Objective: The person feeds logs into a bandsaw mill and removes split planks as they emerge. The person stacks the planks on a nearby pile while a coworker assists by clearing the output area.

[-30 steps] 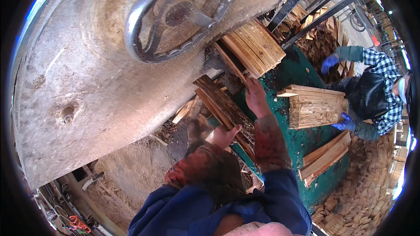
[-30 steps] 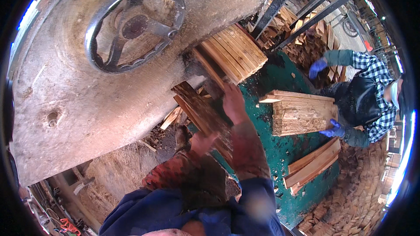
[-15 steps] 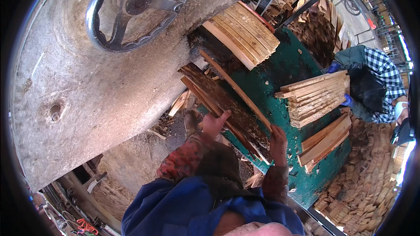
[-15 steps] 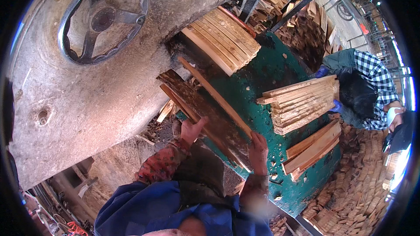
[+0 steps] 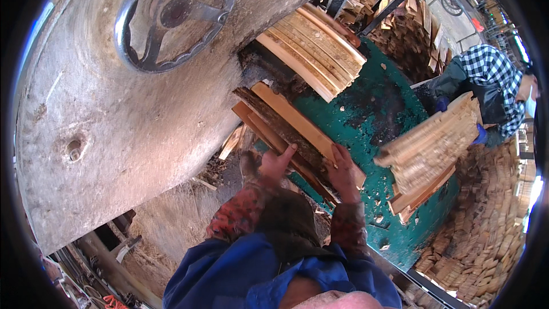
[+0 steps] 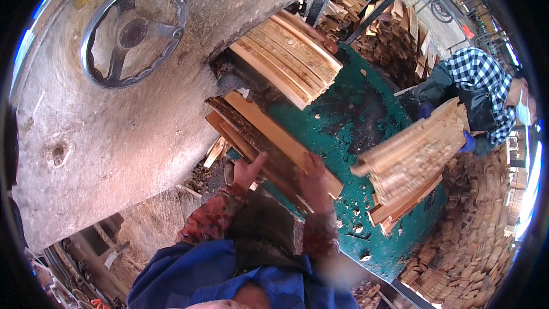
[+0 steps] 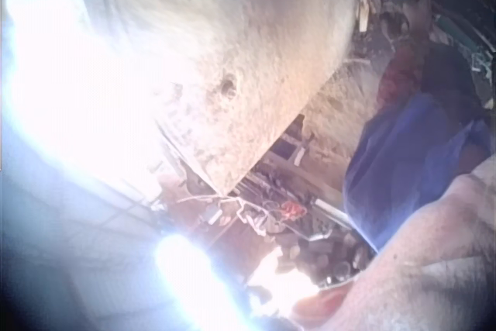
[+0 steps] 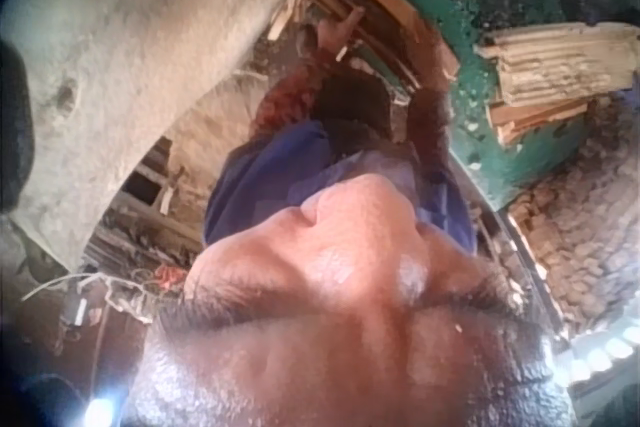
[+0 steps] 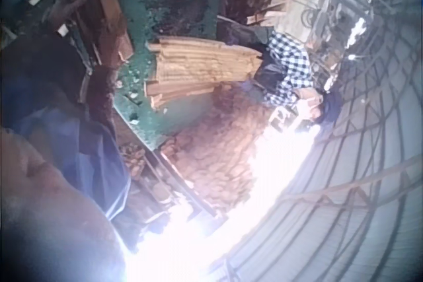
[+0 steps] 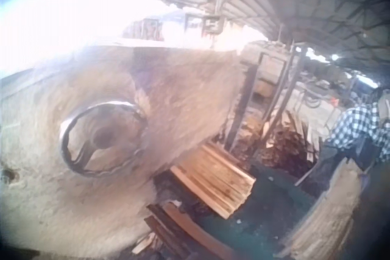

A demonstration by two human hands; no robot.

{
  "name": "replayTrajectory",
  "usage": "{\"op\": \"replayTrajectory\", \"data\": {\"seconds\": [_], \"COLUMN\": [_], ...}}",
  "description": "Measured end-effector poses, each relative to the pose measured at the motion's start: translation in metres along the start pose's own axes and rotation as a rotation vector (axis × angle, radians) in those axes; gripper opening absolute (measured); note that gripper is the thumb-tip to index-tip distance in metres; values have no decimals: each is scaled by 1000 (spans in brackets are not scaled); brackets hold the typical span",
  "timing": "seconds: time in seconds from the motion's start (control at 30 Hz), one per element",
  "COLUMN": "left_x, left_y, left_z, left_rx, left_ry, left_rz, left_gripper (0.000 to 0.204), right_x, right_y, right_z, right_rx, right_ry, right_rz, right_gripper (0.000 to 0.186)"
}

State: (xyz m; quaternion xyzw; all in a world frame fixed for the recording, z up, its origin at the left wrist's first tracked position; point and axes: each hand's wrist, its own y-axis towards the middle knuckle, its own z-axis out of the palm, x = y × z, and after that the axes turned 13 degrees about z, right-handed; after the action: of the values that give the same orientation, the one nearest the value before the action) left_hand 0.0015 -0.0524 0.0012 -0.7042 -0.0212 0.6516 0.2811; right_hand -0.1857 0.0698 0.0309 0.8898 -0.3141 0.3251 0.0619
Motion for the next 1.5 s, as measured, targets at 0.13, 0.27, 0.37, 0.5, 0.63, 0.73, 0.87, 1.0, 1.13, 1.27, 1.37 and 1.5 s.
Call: {"op": "replayTrajectory", "data": {"seconds": [0.13, 0.27, 0.37, 0.5, 0.63, 0.73, 0.87, 1.0, 1.13, 1.27, 1.37, 1.5], "left_x": [-2, 11, -6, 7, 7, -3, 38, 26, 23, 43, 39, 32], "left_y": [0, 2, -2, 0, 0, -2, 7, 5, 2, 6, 6, 8], "left_z": [1, -3, 5, -7, 3, -3, 0, 1, 0, 0, 1, 0], "left_rx": [13, -28, -42, 4, -47, 5, -61, -37, -46, -88, -83, -97], "left_ry": [-8, 49, 123, 78, 123, 42, -31, 48, 124, 103, 128, 13], "left_rz": [26, 54, 152, 77, 263, 87, 182, 185, 186, 168, 155, 185], "left_gripper": [62, 59, 57, 54, 53, 50, 48, 49, 48, 49, 49, 46], "right_x": [7, 28, 11, 25, 10, 48, 48, 16, 0, 6, -1, 14], "right_y": [14, 4, 15, 73, 199, 278, 382, 456, 486, 493, 479, 459], "right_z": [34, 25, 13, -22, -79, -95, -76, -52, -35, -42, -47, -56], "right_rx": [-64, 68, 142, 111, -77, -190, -177, -7, 87, 254, 253, 277], "right_ry": [-121, -33, 28, 190, -320, 63, -80, -248, -289, -273, -313, -290], "right_rz": [-152, -207, -185, -123, -286, -90, -28, 25, 39, 66, 122, 108], "right_gripper": [42, 37, 33, 24, 18, 29, 49, 61, 71, 68, 75, 68]}}
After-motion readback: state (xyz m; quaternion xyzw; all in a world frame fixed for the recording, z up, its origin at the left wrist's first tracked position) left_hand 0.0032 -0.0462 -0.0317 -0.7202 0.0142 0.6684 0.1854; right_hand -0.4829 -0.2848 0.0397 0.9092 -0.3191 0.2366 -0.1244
